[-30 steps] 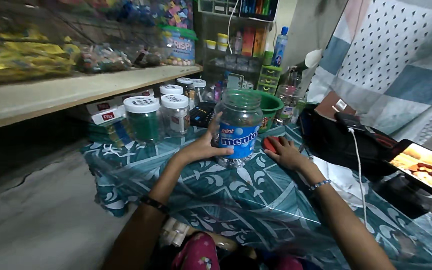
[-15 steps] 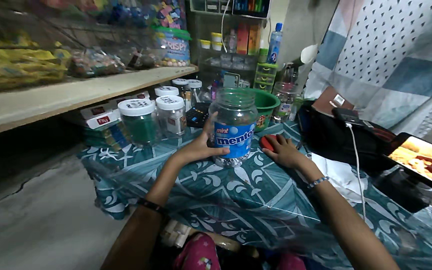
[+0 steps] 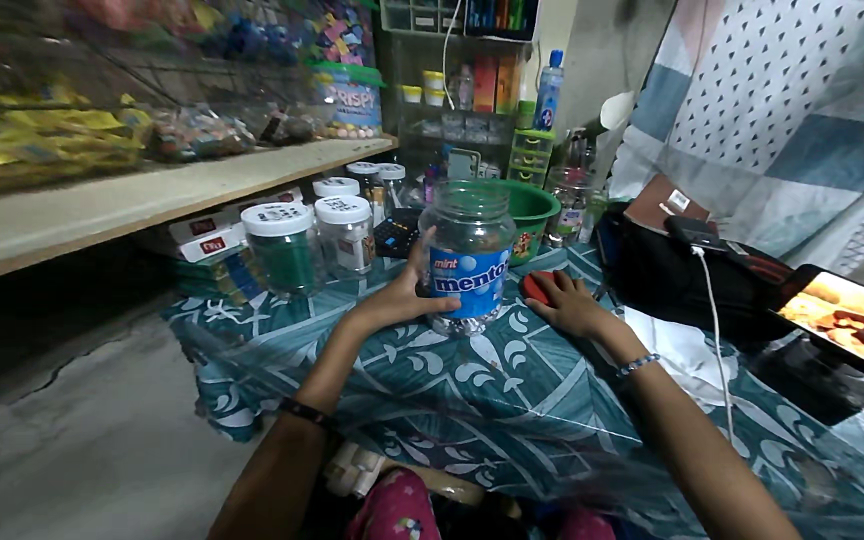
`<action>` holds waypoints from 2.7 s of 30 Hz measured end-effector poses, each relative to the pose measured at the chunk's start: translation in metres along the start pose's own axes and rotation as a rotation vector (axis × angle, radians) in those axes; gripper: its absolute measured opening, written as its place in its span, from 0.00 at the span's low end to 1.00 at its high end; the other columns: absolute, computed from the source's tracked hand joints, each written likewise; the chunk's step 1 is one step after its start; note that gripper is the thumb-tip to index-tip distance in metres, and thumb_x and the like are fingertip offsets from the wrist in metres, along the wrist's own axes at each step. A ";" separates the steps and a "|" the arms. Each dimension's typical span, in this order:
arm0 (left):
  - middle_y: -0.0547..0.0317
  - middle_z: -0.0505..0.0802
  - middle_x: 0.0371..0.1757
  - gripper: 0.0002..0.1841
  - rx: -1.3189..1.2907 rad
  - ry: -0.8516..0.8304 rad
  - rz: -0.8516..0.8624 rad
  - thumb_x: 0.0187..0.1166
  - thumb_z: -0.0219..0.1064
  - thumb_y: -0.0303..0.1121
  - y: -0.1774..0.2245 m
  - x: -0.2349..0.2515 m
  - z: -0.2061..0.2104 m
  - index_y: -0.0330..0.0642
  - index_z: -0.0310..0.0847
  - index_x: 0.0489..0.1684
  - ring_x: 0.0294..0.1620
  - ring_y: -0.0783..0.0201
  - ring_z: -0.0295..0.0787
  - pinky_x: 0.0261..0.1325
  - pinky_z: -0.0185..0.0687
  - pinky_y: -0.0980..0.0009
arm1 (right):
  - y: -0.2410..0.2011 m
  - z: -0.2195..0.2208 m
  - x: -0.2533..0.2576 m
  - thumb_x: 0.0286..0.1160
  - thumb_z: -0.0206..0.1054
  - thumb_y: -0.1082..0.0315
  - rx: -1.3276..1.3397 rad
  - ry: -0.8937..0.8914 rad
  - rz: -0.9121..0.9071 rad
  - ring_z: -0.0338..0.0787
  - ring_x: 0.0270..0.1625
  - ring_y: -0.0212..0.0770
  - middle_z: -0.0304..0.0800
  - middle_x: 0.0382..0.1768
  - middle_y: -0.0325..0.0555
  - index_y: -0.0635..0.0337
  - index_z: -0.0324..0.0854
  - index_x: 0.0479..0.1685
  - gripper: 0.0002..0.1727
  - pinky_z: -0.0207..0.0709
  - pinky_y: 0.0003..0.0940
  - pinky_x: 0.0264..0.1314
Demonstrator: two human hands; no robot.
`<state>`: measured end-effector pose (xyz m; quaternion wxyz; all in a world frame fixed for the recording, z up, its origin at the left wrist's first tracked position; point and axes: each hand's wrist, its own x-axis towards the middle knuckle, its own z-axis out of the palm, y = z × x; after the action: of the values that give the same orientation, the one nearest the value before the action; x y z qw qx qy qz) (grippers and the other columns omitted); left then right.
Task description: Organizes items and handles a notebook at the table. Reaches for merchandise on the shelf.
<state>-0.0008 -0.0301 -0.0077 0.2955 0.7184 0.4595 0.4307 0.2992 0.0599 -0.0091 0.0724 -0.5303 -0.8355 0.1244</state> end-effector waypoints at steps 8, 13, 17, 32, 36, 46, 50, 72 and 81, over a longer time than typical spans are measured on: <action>0.47 0.78 0.78 0.62 0.000 0.003 -0.009 0.66 0.79 0.31 0.003 -0.002 0.001 0.58 0.26 0.96 0.67 0.60 0.87 0.67 0.85 0.60 | 0.000 0.000 0.000 0.88 0.52 0.38 0.000 0.007 -0.006 0.53 0.89 0.76 0.47 0.92 0.69 0.42 0.52 0.96 0.40 0.51 0.72 0.85; 0.48 0.80 0.76 0.63 0.031 0.003 0.000 0.65 0.80 0.30 0.001 0.001 0.000 0.56 0.25 0.95 0.64 0.63 0.88 0.65 0.86 0.63 | 0.001 0.000 0.001 0.88 0.53 0.37 -0.009 0.003 -0.005 0.54 0.89 0.75 0.46 0.92 0.69 0.41 0.51 0.96 0.40 0.51 0.72 0.85; 0.48 0.76 0.80 0.66 0.060 0.054 0.022 0.61 0.82 0.30 -0.001 0.002 0.000 0.51 0.24 0.95 0.69 0.62 0.85 0.67 0.85 0.62 | 0.001 0.000 0.001 0.88 0.52 0.37 -0.015 -0.001 0.000 0.55 0.89 0.75 0.46 0.92 0.67 0.41 0.51 0.96 0.40 0.53 0.71 0.84; 0.42 0.65 0.89 0.56 0.275 0.473 0.137 0.67 0.82 0.36 -0.019 0.012 -0.006 0.43 0.40 0.92 0.82 0.41 0.70 0.68 0.79 0.43 | 0.005 0.002 0.007 0.86 0.50 0.33 -0.014 -0.022 0.003 0.49 0.91 0.76 0.42 0.94 0.66 0.38 0.48 0.97 0.42 0.51 0.71 0.86; 0.42 0.67 0.88 0.50 0.262 0.510 0.159 0.70 0.78 0.31 -0.018 0.010 -0.007 0.40 0.43 0.91 0.83 0.43 0.69 0.71 0.76 0.44 | 0.004 0.002 0.005 0.86 0.50 0.33 -0.012 -0.028 0.014 0.50 0.91 0.76 0.41 0.94 0.66 0.39 0.47 0.97 0.42 0.49 0.71 0.86; 0.37 0.85 0.68 0.33 0.339 0.774 0.169 0.80 0.51 0.13 -0.018 0.007 -0.008 0.35 0.47 0.88 0.55 0.48 0.92 0.50 0.89 0.54 | -0.002 0.001 -0.002 0.88 0.53 0.37 0.040 0.006 0.002 0.41 0.94 0.72 0.41 0.95 0.59 0.40 0.50 0.96 0.40 0.39 0.80 0.83; 0.35 0.86 0.68 0.29 0.151 0.862 0.110 0.90 0.48 0.21 -0.010 0.004 -0.005 0.37 0.44 0.90 0.51 0.50 0.96 0.50 0.93 0.54 | -0.002 0.001 -0.002 0.89 0.51 0.38 0.026 -0.005 -0.001 0.41 0.94 0.71 0.40 0.96 0.56 0.37 0.49 0.97 0.39 0.39 0.80 0.83; 0.40 0.94 0.53 0.35 0.331 0.649 -0.287 0.91 0.51 0.27 -0.005 0.004 -0.005 0.48 0.37 0.96 0.29 0.50 0.93 0.35 0.89 0.53 | -0.005 -0.002 -0.006 0.89 0.48 0.36 -0.026 -0.043 0.011 0.40 0.95 0.69 0.40 0.96 0.53 0.37 0.47 0.97 0.39 0.37 0.80 0.84; 0.38 0.93 0.55 0.36 0.294 0.655 -0.316 0.91 0.53 0.28 -0.003 0.006 -0.005 0.52 0.37 0.96 0.32 0.48 0.93 0.37 0.89 0.51 | 0.000 0.001 -0.002 0.89 0.47 0.35 -0.009 -0.042 -0.013 0.38 0.95 0.69 0.38 0.96 0.54 0.35 0.45 0.97 0.40 0.35 0.82 0.83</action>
<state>-0.0050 -0.0232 -0.0062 0.0897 0.4981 0.6911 0.5159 0.2999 0.0575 -0.0100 0.0531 -0.5225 -0.8408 0.1313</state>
